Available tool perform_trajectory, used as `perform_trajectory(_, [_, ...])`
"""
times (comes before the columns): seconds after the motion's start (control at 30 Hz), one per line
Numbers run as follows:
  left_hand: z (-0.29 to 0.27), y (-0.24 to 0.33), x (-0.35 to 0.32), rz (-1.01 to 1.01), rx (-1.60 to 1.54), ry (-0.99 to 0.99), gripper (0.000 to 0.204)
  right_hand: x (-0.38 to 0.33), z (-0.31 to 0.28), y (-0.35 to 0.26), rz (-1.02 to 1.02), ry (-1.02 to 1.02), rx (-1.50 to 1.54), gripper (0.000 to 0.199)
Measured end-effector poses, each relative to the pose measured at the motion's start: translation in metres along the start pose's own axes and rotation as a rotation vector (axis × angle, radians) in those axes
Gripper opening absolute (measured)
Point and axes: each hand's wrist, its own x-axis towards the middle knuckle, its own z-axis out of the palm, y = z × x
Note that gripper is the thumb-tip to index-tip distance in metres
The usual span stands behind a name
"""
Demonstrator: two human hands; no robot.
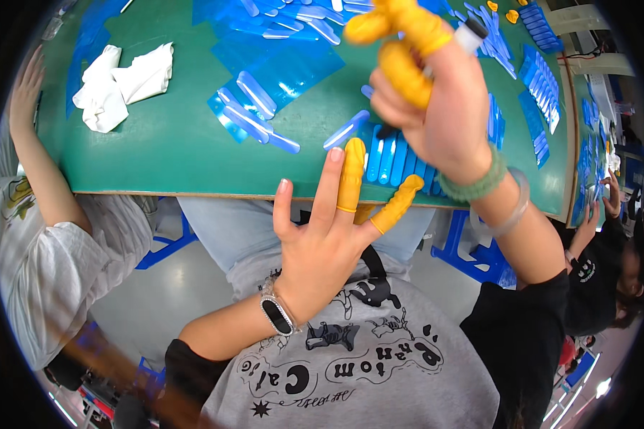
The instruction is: The person holds a marker in one hand, lifts and flattens sheets carrying strips onto the table, and marks across each strip using the marker while steadying the sheet by hand.
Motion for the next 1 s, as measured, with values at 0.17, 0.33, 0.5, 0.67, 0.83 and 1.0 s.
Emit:
perform_trajectory(0.17, [0.004, 0.002, 0.002, -0.019, -0.026, -0.017, 0.056, -0.013, -0.001, 0.001, -0.074, 0.001, -0.206, 0.038])
perform_trajectory(0.33, [0.004, 0.003, -0.002, -0.038, -0.059, -0.022, 0.053, -0.022, 0.005, 0.0, -0.085, -0.097, -0.32, 0.04])
perform_trajectory(0.5, [0.003, 0.002, -0.001, -0.029, -0.031, -0.02, 0.055, -0.025, -0.001, 0.001, -0.123, -0.164, -0.285, 0.037])
perform_trajectory(0.67, [0.002, 0.004, 0.002, -0.023, -0.026, 0.002, 0.051, -0.01, -0.016, -0.008, -0.127, -0.071, -0.257, 0.04])
perform_trajectory(0.83, [0.0, 0.001, 0.001, -0.024, -0.038, -0.034, 0.055, -0.016, -0.029, -0.011, -0.011, -0.193, -0.005, 0.033])
perform_trajectory(1.0, [0.005, 0.002, -0.001, -0.024, -0.076, -0.038, 0.052, -0.021, -0.032, -0.011, 0.021, -0.256, 0.112, 0.029])
